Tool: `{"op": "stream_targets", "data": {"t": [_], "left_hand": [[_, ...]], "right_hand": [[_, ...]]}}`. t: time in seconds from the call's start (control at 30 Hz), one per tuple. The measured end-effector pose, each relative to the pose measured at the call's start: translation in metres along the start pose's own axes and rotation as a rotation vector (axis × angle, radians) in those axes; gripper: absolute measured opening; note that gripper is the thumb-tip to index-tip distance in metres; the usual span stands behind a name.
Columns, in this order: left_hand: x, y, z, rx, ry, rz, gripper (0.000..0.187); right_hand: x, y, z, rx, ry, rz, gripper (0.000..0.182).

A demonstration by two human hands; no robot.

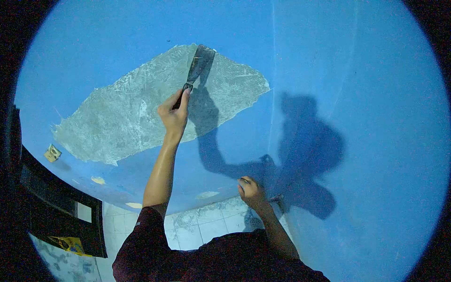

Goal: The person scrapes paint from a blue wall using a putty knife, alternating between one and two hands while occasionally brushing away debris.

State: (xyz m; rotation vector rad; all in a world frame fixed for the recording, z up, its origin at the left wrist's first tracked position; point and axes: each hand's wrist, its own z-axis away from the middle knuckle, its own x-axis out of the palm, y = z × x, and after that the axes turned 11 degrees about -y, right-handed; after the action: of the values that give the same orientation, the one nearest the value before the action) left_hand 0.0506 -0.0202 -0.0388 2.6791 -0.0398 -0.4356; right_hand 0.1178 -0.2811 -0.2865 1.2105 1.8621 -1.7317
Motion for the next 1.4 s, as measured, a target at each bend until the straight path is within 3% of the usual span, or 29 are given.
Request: {"op": "stream_targets", "data": {"t": [0.73, 0.8, 0.93, 1.0, 1.2, 1.33, 1.4], "left_hand": [[0.004, 0.003, 0.007, -0.01, 0.019, 0.005, 0.026], [0.014, 0.012, 0.025, -0.313, -0.059, 0.291, 0.025], [0.028, 0.033, 0.043, -0.385, -0.16, 0.325, 0.026], [0.02, 0.066, 0.035, -0.581, -0.251, 0.537, 0.025], [0.03, 0.069, 0.028, -0.508, -0.194, 0.56, 0.019], [0.026, 0.088, 0.018, -0.417, -0.237, 0.374, 0.023], [0.018, 0.103, 0.011, -0.484, -0.262, 0.429, 0.022]], "right_hand": [[-0.01, -0.001, -0.016, 0.01, -0.056, -0.008, 0.032], [-0.025, -0.016, -0.042, -0.084, 0.092, 0.109, 0.048], [-0.111, -0.077, -0.138, -0.289, 0.487, 0.316, 0.068], [-0.15, -0.101, -0.183, -0.424, 0.691, 0.375, 0.061], [-0.191, -0.119, -0.241, -0.562, 0.756, 0.769, 0.046], [-0.191, -0.13, -0.252, -0.545, 0.83, 0.733, 0.048], [-0.193, -0.135, -0.254, -0.488, 0.859, 0.846, 0.041]]}}
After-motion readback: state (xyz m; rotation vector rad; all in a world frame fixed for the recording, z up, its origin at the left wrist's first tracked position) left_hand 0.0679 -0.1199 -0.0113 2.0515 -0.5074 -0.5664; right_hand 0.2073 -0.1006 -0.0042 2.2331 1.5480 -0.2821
